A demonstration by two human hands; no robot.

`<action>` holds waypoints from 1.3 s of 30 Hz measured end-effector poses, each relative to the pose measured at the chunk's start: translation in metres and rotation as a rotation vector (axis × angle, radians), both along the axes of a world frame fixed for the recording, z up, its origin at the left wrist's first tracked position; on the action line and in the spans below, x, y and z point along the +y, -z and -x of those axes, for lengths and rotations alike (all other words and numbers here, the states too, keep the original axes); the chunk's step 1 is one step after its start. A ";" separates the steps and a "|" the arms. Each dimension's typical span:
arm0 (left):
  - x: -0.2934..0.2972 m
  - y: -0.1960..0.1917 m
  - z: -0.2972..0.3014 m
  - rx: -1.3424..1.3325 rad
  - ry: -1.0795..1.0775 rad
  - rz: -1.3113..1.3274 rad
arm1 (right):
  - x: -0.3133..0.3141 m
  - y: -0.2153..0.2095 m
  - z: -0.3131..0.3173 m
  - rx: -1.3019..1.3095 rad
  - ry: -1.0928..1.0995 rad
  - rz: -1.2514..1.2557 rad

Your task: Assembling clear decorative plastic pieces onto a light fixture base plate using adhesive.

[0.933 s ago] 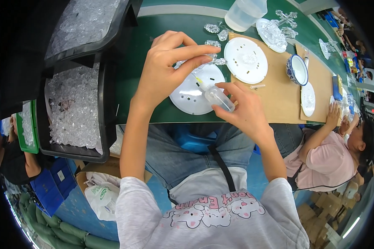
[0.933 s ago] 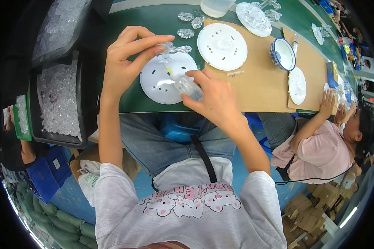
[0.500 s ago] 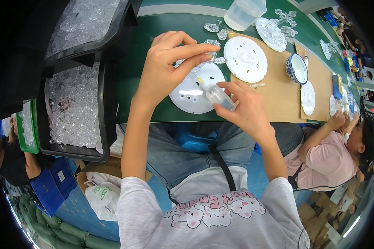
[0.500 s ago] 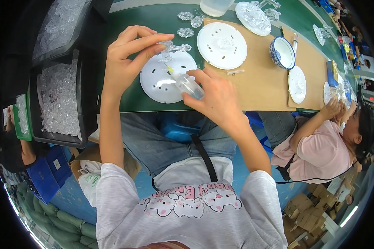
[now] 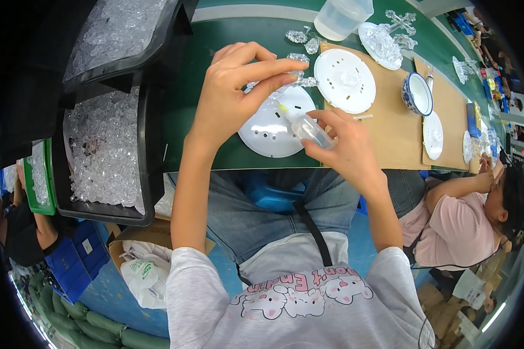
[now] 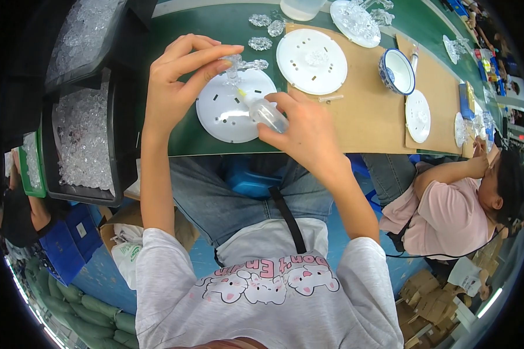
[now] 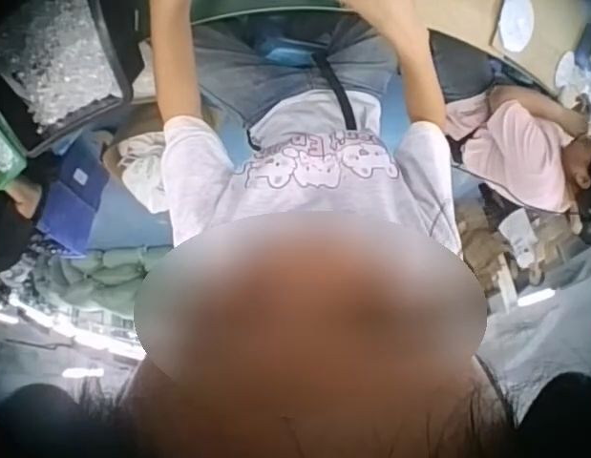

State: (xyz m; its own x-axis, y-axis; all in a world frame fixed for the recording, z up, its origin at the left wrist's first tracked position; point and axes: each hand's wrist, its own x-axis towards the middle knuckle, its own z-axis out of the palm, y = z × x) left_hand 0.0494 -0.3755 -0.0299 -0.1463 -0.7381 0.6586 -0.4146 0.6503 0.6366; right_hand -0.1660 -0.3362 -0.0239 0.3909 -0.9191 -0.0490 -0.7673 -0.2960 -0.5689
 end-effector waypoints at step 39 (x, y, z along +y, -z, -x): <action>0.008 -0.020 -0.001 -0.075 0.015 -0.099 | 0.012 0.010 0.033 -0.366 0.057 -0.107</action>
